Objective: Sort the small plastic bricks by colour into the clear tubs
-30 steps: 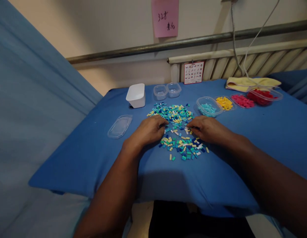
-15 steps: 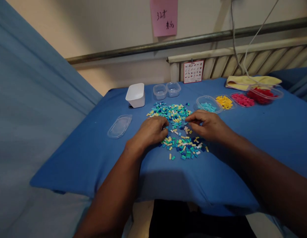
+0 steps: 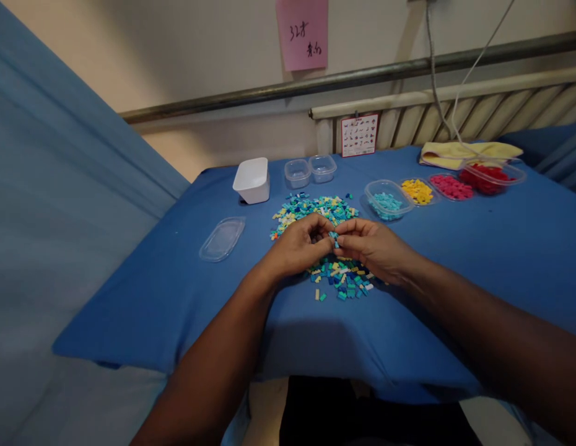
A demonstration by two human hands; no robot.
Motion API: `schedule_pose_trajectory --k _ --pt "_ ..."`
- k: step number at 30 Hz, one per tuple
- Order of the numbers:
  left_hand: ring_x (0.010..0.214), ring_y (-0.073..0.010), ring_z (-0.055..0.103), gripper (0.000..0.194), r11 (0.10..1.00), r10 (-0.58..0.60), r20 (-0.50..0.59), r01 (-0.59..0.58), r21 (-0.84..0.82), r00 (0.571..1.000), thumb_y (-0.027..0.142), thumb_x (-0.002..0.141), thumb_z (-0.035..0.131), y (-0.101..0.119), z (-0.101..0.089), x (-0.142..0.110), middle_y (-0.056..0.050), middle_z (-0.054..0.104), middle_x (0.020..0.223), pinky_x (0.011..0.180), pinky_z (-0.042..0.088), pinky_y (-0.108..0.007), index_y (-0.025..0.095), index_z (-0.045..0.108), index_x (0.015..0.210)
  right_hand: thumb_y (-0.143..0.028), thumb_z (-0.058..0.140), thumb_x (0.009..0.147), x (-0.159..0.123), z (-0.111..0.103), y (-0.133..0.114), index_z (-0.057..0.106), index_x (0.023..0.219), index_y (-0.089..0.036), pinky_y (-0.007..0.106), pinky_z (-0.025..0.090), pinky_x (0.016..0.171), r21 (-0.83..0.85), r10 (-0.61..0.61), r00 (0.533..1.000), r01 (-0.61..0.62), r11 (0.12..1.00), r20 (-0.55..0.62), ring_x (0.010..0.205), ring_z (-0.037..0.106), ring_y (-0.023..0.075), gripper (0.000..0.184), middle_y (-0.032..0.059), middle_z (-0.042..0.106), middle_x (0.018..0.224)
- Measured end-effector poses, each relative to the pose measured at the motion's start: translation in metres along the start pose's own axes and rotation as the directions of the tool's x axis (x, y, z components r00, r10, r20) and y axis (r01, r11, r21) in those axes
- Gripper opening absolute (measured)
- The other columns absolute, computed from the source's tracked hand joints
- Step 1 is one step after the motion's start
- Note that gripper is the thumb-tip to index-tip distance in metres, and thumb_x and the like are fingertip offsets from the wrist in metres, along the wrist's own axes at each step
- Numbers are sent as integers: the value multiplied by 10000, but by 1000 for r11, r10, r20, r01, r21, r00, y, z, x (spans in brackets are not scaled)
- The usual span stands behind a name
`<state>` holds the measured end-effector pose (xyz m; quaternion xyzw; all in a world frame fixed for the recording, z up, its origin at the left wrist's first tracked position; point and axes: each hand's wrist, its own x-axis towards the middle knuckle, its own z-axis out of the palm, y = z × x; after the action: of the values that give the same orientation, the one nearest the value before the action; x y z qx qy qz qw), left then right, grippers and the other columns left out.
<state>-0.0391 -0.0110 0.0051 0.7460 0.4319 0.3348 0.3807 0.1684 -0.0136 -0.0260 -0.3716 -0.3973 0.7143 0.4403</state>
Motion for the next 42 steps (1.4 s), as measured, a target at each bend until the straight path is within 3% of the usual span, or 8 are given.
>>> schedule_pose_trajectory --k 14,20,24,28,30,35,38,42 --pt "975 -194 755 175 888 309 -70 -261 380 948 285 1078 675 -2 7 1 -71 813 1028 920 592 -349 224 838 1095 -194 939 817 2 -6 -2 825 1009 -202 284 650 1025 121 43 999 -41 992 -10 1057 789 169 224 67 827 1118" --pt "1078 -203 760 253 887 342 -27 -313 339 939 260 1098 615 1 6 -1 -75 816 1152 998 602 -380 246 820 1245 -172 952 791 3 -7 -2 835 1017 -206 292 652 1034 108 13 1000 -11 994 -18 991 802 159 257 55 839 1078" --pt "1146 -229 764 282 933 248 -168 -188 306 954 271 1076 634 1 -7 -1 -76 819 1230 1071 596 -419 237 806 1297 -148 941 791 3 -14 -15 821 1001 -225 314 677 1019 101 -21 996 29 994 -82 1022 815 193 253 48 835 1020" --pt "1094 -238 759 260 925 141 -298 -18 380 944 261 1051 633 -15 -24 3 -80 812 1205 1050 603 -435 228 823 1225 -173 942 788 6 -37 -37 797 1005 -259 315 691 1018 64 -148 980 158 985 -134 1149 798 223 275 44 825 1104" --pt "1095 -245 752 260 893 111 -261 19 450 959 240 1037 628 -24 -29 4 -84 805 1200 1048 597 -437 225 826 1204 -184 949 771 8 -47 -44 789 990 -268 311 689 1019 41 -205 962 216 976 -183 1174 791 225 284 34 820 1114" --pt "1083 -268 733 257 803 64 9 -57 594 998 232 1026 616 -25 -30 0 -89 794 1112 1018 587 -439 224 836 1160 -256 956 760 7 -52 -44 796 999 -251 400 697 989 -143 -308 915 278 950 -261 1046 817 246 287 56 834 1075" --pt "1097 -259 721 302 764 21 100 -80 640 995 186 1018 578 -15 -27 -4 -95 778 1161 998 586 -413 218 830 1180 -347 894 846 1 -53 -45 815 1082 -238 459 697 920 -477 -492 843 348 807 -218 936 815 260 271 68 843 1042" --pt "1119 -264 711 351 648 -61 134 -63 759 989 148 1009 545 -12 -24 -3 -101 750 1176 971 580 -382 231 833 1193 -368 750 974 -1 -72 -55 841 1206 -243 496 629 1002 -920 -774 633 287 268 -28 1050 805 318 279 94 856 1149"
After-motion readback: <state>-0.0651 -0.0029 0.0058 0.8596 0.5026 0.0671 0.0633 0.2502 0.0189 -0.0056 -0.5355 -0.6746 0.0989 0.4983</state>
